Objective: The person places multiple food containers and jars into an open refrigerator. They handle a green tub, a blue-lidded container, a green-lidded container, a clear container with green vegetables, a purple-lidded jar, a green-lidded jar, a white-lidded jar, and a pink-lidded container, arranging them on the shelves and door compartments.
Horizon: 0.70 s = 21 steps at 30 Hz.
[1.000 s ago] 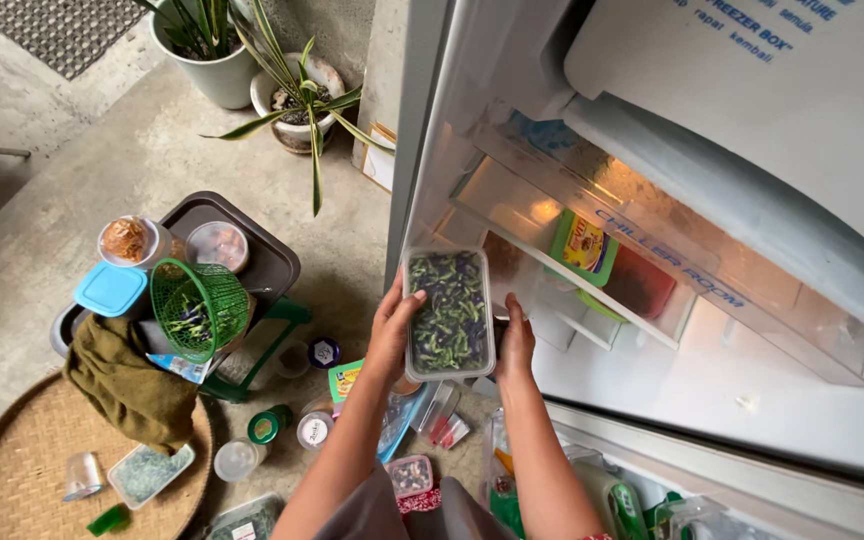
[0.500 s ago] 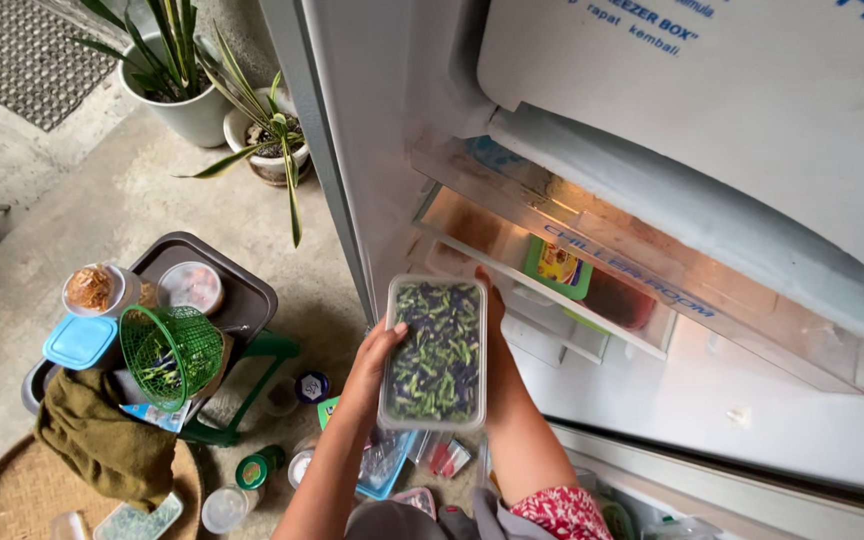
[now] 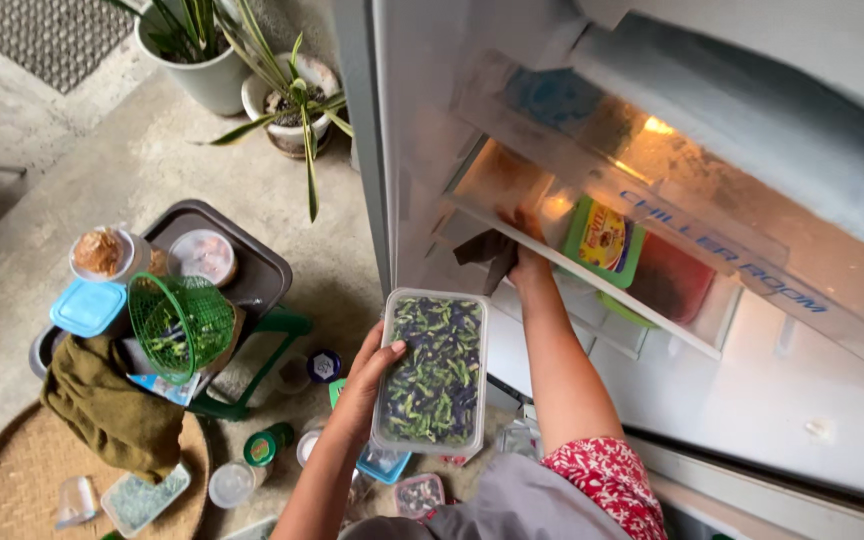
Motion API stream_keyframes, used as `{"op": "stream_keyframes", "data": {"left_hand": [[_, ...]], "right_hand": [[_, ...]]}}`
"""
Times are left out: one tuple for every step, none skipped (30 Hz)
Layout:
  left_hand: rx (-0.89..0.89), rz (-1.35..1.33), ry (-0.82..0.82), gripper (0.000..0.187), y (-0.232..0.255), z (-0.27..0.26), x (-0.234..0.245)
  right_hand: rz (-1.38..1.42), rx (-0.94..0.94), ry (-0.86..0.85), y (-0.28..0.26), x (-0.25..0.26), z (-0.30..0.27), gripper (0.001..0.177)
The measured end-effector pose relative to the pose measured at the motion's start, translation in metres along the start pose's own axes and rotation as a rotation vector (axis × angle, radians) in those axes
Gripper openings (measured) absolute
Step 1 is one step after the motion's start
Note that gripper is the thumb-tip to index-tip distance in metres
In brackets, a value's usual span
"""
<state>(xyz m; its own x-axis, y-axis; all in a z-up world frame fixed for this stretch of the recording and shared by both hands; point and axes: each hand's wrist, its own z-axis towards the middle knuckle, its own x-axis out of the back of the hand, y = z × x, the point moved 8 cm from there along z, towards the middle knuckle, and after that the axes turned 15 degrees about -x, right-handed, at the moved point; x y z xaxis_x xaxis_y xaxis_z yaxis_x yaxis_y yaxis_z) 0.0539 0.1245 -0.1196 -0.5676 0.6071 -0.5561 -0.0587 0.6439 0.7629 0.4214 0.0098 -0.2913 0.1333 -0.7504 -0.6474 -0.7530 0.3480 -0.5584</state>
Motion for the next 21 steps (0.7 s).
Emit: {"op": "stream_keyframes", "data": {"left_hand": [[0.012, 0.001, 0.012, 0.062, -0.004, 0.000, 0.003], [0.024, 0.003, 0.023, 0.060, -0.008, 0.000, 0.004], [0.032, 0.004, 0.032, 0.059, -0.010, 0.001, 0.004], [0.034, -0.005, 0.034, 0.057, -0.011, 0.002, 0.003], [0.043, -0.011, 0.036, 0.056, -0.013, 0.001, 0.002], [0.053, -0.016, 0.038, 0.054, -0.015, 0.001, 0.001], [0.050, -0.032, 0.032, 0.054, -0.016, -0.002, 0.000], [0.046, -0.048, 0.026, 0.054, -0.017, -0.004, -0.002], [0.039, -0.064, 0.017, 0.054, -0.017, -0.005, -0.004], [0.045, -0.078, 0.028, 0.053, -0.018, -0.009, -0.004], [0.042, -0.096, 0.034, 0.052, -0.017, -0.009, -0.007], [0.040, -0.113, 0.041, 0.051, -0.015, -0.010, -0.011], [0.038, -0.117, 0.038, 0.050, -0.013, -0.012, -0.013], [0.036, -0.120, 0.035, 0.050, -0.012, -0.014, -0.016], [0.031, -0.127, 0.028, 0.049, -0.011, -0.015, -0.021], [0.036, -0.119, 0.032, 0.048, -0.010, -0.016, -0.025], [0.042, -0.112, 0.034, 0.048, -0.009, -0.016, -0.030], [0.048, -0.106, 0.037, 0.047, -0.009, -0.017, -0.034], [0.045, -0.096, 0.023, 0.047, -0.009, -0.017, -0.039], [0.042, -0.085, 0.009, 0.047, -0.010, -0.018, -0.044], [0.034, -0.074, 0.001, 0.048, -0.009, -0.019, -0.048]], "right_hand": [[-0.065, 0.079, -0.050, -0.007, -0.012, -0.006, 0.023], [-0.130, 0.158, -0.101, -0.012, -0.025, -0.014, 0.025], [-0.156, 0.172, -0.084, -0.015, -0.031, -0.020, 0.030], [-0.181, 0.187, -0.068, -0.018, -0.036, -0.027, 0.036], [-0.201, 0.200, -0.044, -0.017, -0.037, -0.036, 0.043], [-0.172, 0.159, -0.022, -0.015, -0.035, -0.044, 0.042], [-0.140, 0.110, 0.005, -0.009, -0.029, -0.055, 0.041], [-0.108, 0.061, 0.032, 0.000, -0.024, -0.066, 0.042], [-0.164, -0.008, 0.065, 0.012, -0.020, -0.080, 0.046], [-0.220, -0.079, 0.097, 0.027, -0.013, -0.101, 0.050], [-0.281, -0.144, 0.123, 0.039, -0.010, -0.120, 0.055], [-0.267, -0.157, 0.104, 0.052, -0.011, -0.141, 0.059], [-0.250, -0.171, 0.092, 0.067, -0.010, -0.166, 0.064], [-0.247, -0.200, 0.111, 0.082, -0.005, -0.195, 0.069], [-0.248, -0.224, 0.128, 0.092, -0.003, -0.222, 0.074], [-0.190, -0.261, 0.165, 0.103, 0.001, -0.247, 0.080], [-0.133, -0.295, 0.205, 0.113, 0.004, -0.274, 0.086], [-0.103, -0.289, 0.124, 0.120, -0.002, -0.300, 0.092], [-0.074, -0.287, 0.043, 0.127, -0.008, -0.324, 0.099], [-0.101, -0.279, 0.035, 0.133, -0.010, -0.344, 0.095], [-0.129, -0.275, 0.021, 0.140, -0.014, -0.360, 0.092]]}}
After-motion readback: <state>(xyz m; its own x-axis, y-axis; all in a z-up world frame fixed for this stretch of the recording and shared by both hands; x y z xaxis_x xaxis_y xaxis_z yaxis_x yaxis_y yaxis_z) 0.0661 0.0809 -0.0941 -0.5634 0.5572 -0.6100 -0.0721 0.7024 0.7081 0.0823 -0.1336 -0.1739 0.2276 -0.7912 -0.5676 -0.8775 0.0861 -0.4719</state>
